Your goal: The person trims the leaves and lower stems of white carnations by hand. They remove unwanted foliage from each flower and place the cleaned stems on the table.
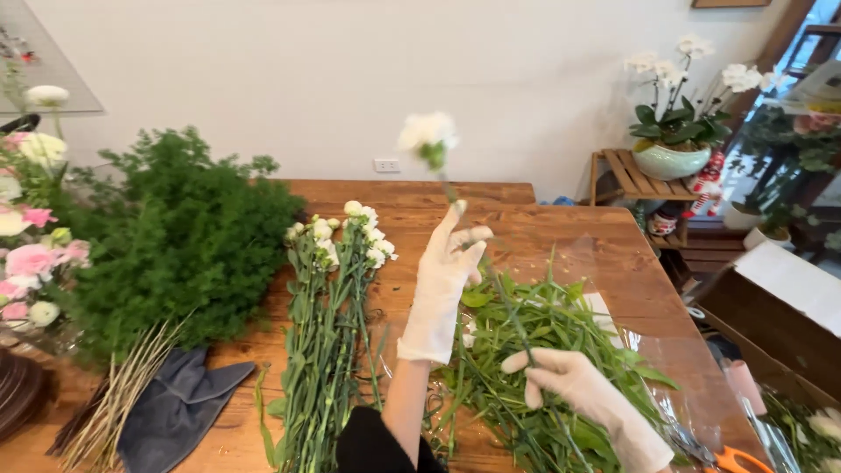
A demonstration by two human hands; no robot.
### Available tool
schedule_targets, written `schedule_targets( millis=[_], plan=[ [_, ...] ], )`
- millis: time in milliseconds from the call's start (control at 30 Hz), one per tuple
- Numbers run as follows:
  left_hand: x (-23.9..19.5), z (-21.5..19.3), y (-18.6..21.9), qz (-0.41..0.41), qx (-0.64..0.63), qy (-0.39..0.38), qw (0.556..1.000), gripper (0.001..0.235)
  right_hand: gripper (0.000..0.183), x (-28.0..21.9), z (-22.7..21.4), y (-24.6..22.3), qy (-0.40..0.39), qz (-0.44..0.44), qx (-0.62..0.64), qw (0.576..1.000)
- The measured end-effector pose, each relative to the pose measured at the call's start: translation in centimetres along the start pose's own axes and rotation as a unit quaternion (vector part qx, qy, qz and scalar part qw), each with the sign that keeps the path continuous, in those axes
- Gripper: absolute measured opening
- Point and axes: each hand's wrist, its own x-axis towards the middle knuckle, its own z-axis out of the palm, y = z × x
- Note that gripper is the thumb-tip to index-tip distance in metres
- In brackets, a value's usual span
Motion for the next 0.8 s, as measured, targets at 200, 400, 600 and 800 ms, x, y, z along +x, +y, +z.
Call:
schedule_targets(
  millis=[200,400,600,800],
  plan=[
    [-0.9,2.1,-1.7,-0.056,-0.093,0.045,0.993,0.024,0.033,-0.6,2.2,-3.6,0.058,-0.052,0.027,0.997],
    [0.1,3.7,-10.4,0.208,0.294,0.167,0.918,0.041,0.009,2.0,2.6,-2.1,0.262,-0.148,0.153,0.941],
    [-0.8,4.5,-8.8,-0.050,-0.075,0.064,0.994,0.021,0.018,3.7,1.0,0.9,0.286,-0.156,0.094,0.941],
    [-1.8,4.1,-7.4,-0.065,-0.091,0.060,0.992,0.033,0.034,2.8,1.0,1.3,0.212,-0.189,0.115,0.952]
  ],
)
